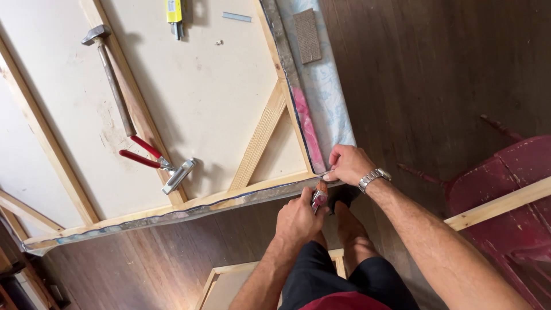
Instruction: Stretch and staple canvas onto a wooden frame using a hammer and staple gun.
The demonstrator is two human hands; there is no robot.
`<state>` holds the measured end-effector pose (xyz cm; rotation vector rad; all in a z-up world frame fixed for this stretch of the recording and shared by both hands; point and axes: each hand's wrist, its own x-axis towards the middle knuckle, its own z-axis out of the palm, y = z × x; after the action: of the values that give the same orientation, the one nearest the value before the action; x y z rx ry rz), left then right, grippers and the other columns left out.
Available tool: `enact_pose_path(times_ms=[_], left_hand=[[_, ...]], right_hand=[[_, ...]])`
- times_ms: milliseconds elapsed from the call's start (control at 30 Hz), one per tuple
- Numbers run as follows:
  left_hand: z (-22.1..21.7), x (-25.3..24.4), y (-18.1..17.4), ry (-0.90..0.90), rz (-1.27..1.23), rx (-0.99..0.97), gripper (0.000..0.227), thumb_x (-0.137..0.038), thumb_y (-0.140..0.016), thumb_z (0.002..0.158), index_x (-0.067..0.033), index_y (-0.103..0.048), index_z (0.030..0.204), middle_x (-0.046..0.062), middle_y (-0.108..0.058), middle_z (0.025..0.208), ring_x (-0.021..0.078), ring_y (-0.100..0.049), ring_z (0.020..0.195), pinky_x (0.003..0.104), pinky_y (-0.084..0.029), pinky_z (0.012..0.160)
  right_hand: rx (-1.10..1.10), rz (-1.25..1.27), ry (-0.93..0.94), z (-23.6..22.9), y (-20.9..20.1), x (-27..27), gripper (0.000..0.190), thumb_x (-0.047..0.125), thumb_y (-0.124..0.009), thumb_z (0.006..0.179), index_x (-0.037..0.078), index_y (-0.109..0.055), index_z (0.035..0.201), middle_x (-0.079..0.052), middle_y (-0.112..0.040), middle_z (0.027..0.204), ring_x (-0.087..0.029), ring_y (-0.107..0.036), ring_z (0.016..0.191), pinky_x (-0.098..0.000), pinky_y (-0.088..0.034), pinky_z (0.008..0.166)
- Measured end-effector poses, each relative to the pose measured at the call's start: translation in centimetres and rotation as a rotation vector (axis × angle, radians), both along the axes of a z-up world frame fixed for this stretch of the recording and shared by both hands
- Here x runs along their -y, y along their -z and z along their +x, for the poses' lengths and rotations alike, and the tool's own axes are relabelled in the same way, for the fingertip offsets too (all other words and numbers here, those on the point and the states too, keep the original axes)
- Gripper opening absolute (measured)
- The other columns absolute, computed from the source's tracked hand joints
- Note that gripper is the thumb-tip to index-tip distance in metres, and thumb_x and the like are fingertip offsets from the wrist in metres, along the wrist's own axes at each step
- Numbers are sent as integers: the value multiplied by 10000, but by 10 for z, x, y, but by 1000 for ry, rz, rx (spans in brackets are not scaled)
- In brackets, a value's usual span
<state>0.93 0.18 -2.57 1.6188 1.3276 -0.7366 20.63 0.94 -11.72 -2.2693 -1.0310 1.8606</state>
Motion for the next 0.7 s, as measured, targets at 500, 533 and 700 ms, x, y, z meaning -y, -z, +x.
enact_pose_path(times_ms=[500,533,700], left_hand=[[-77,58,18,-273,68,524,550,-112,-642,914,-81,-549,1455,145,-659,1361,314,-634,1256,374,-457,1053],[-81,59,9,-269,65,525,550,-112,-642,914,-81,-549,1455,145,-659,1361,314,-634,1256,374,-457,1053],[-112,78,-16,-466,-198,160,256,-368,-603,930,-156,-747,928,-29,-829,940,109,-731,929,287,-517,846]], right_hand=[[12,-11,139,-8,-31,-5,355,147,-957,603,180,-681,825,39,-778,840,-114,-684,766,-292,-500,665],[13,-13,144,-6,-33,-5,355,147,-957,603,180,-681,825,39,-778,840,-114,-684,766,-292,-500,665],[22,63,55,-10,-27,11,388,284,-915,718,196,-639,977,-5,-751,1012,-183,-695,903,-357,-519,738]])
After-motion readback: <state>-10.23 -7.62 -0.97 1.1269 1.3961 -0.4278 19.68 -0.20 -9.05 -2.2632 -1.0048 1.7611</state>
